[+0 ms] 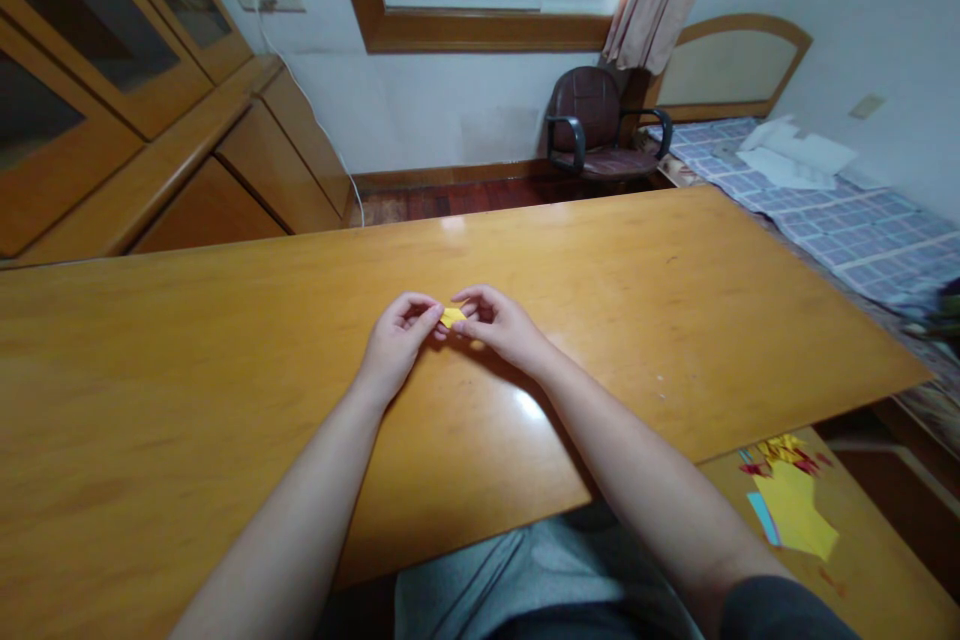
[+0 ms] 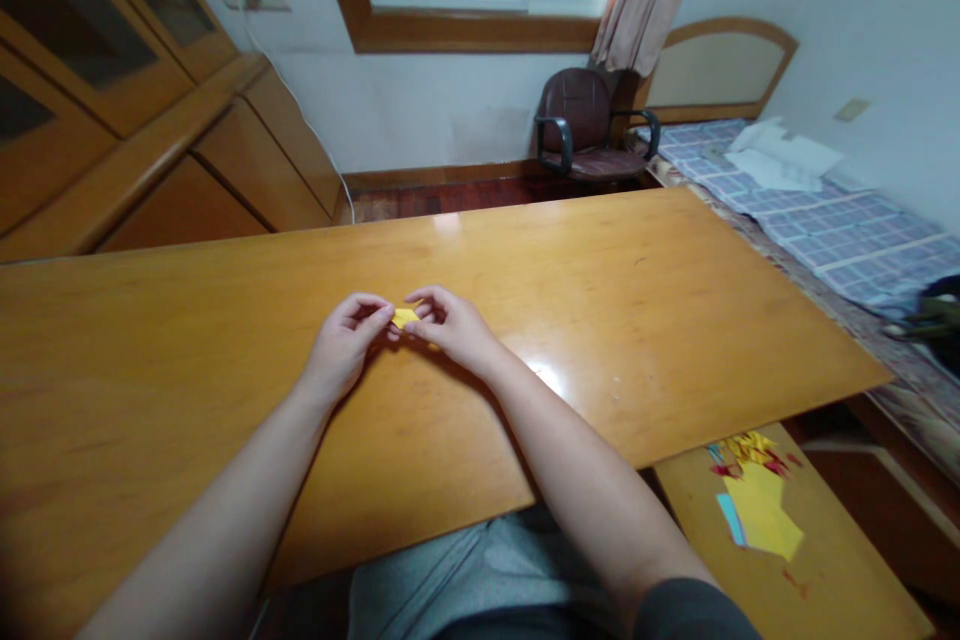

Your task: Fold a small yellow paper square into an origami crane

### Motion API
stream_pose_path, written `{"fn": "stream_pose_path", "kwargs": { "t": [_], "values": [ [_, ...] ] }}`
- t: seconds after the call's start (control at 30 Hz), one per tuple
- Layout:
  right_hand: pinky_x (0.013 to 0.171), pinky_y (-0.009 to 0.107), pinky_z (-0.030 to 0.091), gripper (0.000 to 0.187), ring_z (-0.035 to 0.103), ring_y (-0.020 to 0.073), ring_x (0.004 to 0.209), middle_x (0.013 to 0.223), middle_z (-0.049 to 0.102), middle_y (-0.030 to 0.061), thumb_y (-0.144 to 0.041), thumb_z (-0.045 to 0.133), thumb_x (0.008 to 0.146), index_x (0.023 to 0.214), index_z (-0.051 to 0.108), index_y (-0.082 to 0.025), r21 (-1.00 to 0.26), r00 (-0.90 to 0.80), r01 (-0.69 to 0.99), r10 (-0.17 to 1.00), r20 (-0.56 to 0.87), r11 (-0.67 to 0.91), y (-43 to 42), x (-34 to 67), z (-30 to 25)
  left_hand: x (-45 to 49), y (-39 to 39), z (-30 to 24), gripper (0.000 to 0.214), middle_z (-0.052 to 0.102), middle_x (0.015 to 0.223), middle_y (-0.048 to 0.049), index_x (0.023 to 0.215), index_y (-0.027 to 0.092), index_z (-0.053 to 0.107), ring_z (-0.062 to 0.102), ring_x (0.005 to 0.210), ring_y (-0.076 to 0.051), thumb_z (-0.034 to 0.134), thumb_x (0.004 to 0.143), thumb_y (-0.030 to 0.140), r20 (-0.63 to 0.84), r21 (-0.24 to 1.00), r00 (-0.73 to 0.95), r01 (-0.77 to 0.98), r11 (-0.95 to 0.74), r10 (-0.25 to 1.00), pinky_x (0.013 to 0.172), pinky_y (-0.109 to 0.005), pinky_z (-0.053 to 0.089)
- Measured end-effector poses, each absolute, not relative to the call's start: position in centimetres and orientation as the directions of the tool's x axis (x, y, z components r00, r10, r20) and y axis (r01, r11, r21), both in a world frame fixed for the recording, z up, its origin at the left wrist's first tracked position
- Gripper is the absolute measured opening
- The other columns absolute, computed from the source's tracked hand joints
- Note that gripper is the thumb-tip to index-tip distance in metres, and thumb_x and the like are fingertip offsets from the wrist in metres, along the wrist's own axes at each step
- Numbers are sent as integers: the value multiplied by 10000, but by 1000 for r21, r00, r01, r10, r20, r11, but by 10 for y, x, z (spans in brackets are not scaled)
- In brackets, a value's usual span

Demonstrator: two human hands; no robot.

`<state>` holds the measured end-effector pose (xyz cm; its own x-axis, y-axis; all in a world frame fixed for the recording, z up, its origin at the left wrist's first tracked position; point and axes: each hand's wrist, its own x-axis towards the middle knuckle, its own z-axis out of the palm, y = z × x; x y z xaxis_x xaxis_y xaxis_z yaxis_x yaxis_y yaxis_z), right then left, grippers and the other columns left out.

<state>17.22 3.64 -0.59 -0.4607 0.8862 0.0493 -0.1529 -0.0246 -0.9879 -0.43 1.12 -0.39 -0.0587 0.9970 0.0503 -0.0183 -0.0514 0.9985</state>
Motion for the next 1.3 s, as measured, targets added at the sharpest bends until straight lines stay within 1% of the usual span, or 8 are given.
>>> {"fn": "stream_pose_path", "kwargs": {
  "t": [0.2, 0.3, 0.53, 0.77, 0.87, 1.0, 1.13, 1.3],
  "values": [
    [679, 244, 452, 306, 577, 113, 727, 822, 631, -14, -318, 747, 735, 986, 628, -191, -994, -425, -104, 902, 77, 36, 39, 172, -8, -3, 9, -2, 315, 669, 774, 7, 914, 192, 625, 636, 644, -141, 763, 733, 410, 50, 999, -52, -14, -51, 997, 658, -265, 520],
    [716, 255, 454, 265, 582, 117, 745, 821, 647, -11, -326, 741, 745, 952, 647, -189, -995, -404, -64, 910, 98, 79, 38, 173, -6, -1, 8, 1, 329, 675, 804, -6, 898, 186, 646, 634, 689, -147, 784, 704, 414, 68, 997, -76, 27, -67, 995, 683, -267, 515],
    [702, 259, 471, 253, 621, 125, 735, 814, 670, -8, -372, 705, 796, 964, 640, -193, -991, -416, -91, 901, 124, 94, 36, 174, -3, -3, 8, 1, 288, 675, 843, -15, 883, 178, 669, 630, 776, -151, 783, 716, 383, 139, 986, -101, 106, -128, 985, 773, -268, 496],
    [690, 255, 459, 241, 613, 126, 723, 790, 659, -12, -376, 701, 800, 944, 631, -195, -989, -385, -64, 910, 150, 136, 35, 174, -3, -1, 7, 0, 297, 667, 854, -10, 909, 191, 642, 633, 765, -148, 783, 718, 369, 135, 991, -105, 39, -131, 985, 758, -278, 512],
    [696, 262, 467, 234, 617, 128, 712, 780, 657, -15, -368, 700, 796, 934, 621, -196, -989, -378, -82, 915, 142, 119, 35, 174, -2, -1, 7, 0, 261, 654, 892, -26, 867, 195, 640, 632, 842, -169, 784, 719, 356, 213, 977, -107, 50, -209, 971, 790, -295, 517],
    [700, 267, 477, 205, 628, 132, 713, 786, 659, -11, -352, 686, 807, 928, 619, -201, -989, -378, -69, 914, 148, 132, 35, 174, -2, -2, 7, 2, 177, 639, 956, -48, 814, 207, 657, 613, 956, -192, 768, 741, 324, 339, 936, -73, 131, -328, 938, 848, -309, 505],
    [697, 272, 473, 156, 626, 139, 727, 816, 658, 1, -332, 661, 833, 914, 628, -202, -974, -369, -6, 905, 213, 226, 37, 175, -4, -2, 6, 5, 140, 629, 972, -47, 844, 216, 661, 609, 949, -191, 746, 769, 299, 386, 905, -27, 207, -372, 922, 848, -316, 505],
    [747, 289, 466, 94, 608, 154, 806, 885, 661, 19, -298, 634, 856, 881, 648, -209, -919, -355, 100, 877, 325, 381, 36, 176, 0, -2, 4, 10, 89, 626, 951, -45, 841, 222, 680, 608, 946, -189, 717, 803, 294, 404, 871, 14, 299, -390, 915, 817, -302, 512]
  ]
}}
